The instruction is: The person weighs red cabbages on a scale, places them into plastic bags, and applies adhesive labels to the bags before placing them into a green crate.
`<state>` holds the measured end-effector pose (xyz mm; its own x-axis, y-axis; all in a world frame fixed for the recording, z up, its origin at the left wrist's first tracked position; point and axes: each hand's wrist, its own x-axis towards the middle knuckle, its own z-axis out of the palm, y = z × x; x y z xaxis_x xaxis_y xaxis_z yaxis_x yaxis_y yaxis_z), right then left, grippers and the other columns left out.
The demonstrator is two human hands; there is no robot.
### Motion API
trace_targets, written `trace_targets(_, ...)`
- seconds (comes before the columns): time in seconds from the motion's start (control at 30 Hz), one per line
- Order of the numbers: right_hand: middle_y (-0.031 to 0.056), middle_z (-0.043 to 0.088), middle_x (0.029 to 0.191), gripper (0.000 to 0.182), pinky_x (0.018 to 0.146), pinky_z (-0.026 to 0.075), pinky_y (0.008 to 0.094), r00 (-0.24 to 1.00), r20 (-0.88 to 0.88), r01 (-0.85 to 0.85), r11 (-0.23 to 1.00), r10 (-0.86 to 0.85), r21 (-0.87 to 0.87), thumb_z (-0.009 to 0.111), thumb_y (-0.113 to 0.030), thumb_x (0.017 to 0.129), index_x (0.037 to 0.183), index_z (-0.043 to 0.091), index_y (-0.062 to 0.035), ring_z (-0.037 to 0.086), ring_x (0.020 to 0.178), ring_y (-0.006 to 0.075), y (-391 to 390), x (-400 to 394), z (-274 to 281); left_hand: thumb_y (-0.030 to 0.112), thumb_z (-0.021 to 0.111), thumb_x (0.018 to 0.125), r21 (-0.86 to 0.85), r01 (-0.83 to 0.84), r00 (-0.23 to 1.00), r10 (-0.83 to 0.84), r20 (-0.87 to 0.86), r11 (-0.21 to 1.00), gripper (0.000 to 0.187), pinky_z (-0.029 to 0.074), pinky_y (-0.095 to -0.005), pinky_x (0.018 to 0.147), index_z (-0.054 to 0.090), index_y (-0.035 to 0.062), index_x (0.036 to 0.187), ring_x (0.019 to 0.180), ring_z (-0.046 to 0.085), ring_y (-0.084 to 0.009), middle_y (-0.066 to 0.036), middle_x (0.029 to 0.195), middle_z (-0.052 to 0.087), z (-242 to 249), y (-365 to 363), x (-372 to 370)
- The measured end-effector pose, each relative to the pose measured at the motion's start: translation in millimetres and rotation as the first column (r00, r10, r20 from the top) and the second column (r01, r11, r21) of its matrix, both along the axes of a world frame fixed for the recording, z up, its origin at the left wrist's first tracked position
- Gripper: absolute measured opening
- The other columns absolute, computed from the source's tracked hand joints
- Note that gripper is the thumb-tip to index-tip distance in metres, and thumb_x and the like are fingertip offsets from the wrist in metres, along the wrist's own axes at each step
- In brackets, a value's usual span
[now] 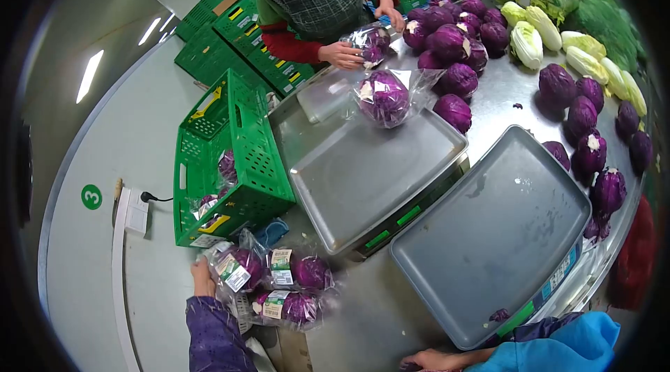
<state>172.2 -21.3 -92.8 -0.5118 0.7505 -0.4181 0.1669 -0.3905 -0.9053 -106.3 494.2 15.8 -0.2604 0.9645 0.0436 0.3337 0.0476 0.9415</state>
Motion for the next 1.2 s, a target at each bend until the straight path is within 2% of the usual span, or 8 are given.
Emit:
trace_targets(0.13,0.0110,0.058,0.113,0.045,0.089,0.043,0.0347,1.000,0.005,0.012,0.999,-0.012,-0.040,0.058,-0.037,0.083,0.118,0.051,-0.0092,0.056,0.105,0.0261,7,-8,10,0.032,0.057,0.084,-0.228,0.062,0.977,-0.105,-0.184,0.972,0.046,0.046,-0.0360,0.058,0.047,-0.0039,0.110,0.074,0.055,-0.0219,-0.014,0.090,0.057,-33,8,-58)
trace_targets(0.2,0.0152,0.059,0.109,0.047,0.087,0.043,0.0389,0.999,0.042,0.030,0.999,-0.029,-0.039,0.056,-0.041,0.083,0.117,0.051,-0.0094,0.056,0.102,0.0322,8,-6,28,0.042,0.045,0.087,-0.360,0.221,0.585,-0.418,-0.695,0.906,0.053,0.043,-0.0432,0.082,0.053,-0.0074,0.104,0.096,0.056,-0.0359,-0.026,0.105,0.057,-2,-12,-62)
trace_targets(0.33,0.0166,0.062,0.096,0.041,0.079,0.047,0.0384,0.984,0.178,-0.017,0.986,-0.013,0.165,0.058,-0.038,0.082,0.109,0.054,-0.0077,0.060,0.090,0.0311,3,-14,35,0.054,0.048,0.083,-0.400,0.201,0.382,-0.448,-0.809,0.894,0.072,0.038,-0.0401,0.094,0.040,-0.0021,0.127,0.114,0.046,-0.0353,-0.025,0.123,0.047,113,-47,-62)
trace_targets(0.63,0.0118,0.063,0.080,0.027,0.064,0.049,0.0293,0.987,0.107,-0.138,0.967,0.117,0.215,0.063,-0.015,0.079,0.101,0.057,-0.0025,0.062,0.069,0.0181,-8,-58,68,0.035,0.051,0.087,-0.196,0.106,0.540,-0.222,-0.812,0.975,0.040,0.045,-0.0266,0.071,0.051,0.0090,0.117,0.087,0.055,-0.0134,-0.005,0.098,0.058,314,-325,-141)
trace_targets(0.8,0.0118,0.063,0.078,0.025,0.064,0.049,0.0296,0.954,0.128,-0.292,0.931,0.270,0.217,0.063,-0.013,0.078,0.100,0.056,-0.0015,0.061,0.067,0.0171,-10,-95,74,0.021,0.056,0.083,0.212,-0.185,0.781,0.274,-0.561,0.960,0.031,0.047,-0.0277,0.065,0.052,0.0007,0.106,0.075,0.058,-0.0137,-0.006,0.086,0.059,279,-501,-228)
trace_targets(0.87,0.0120,0.063,0.077,0.025,0.063,0.049,0.0293,0.924,0.209,-0.368,0.896,0.322,0.247,0.063,-0.013,0.078,0.100,0.056,-0.0018,0.061,0.067,0.0166,-8,-110,79,0.016,0.053,0.085,0.013,-0.374,0.763,0.316,-0.564,0.927,0.029,0.046,-0.0250,0.064,0.050,0.0003,0.110,0.080,0.056,-0.0129,-0.006,0.094,0.057,239,-559,-265)
trace_targets(1.03,0.0131,0.063,0.077,0.026,0.062,0.049,0.0293,0.870,0.256,-0.482,0.834,0.421,0.269,0.064,-0.013,0.077,0.100,0.056,-0.0021,0.062,0.067,0.0181,-11,-142,101,0.030,0.065,0.079,-0.672,0.099,0.960,-0.248,-0.129,0.734,0.077,0.035,-0.0386,0.098,0.020,0.0041,0.136,0.118,0.041,-0.0290,-0.021,0.131,0.038,166,-627,-238)
trace_targets(1.2,0.0136,0.064,0.077,0.027,0.061,0.050,0.0302,0.840,0.302,-0.530,0.800,0.450,0.281,0.065,-0.013,0.076,0.101,0.057,-0.0027,0.063,0.067,0.0196,-15,-160,107,0.036,0.076,0.065,-0.577,0.319,0.812,-0.531,-0.243,0.752,0.101,0.033,-0.0380,0.100,0.013,0.0076,0.139,0.121,0.039,-0.0342,-0.026,0.133,0.032,124,-635,-196)
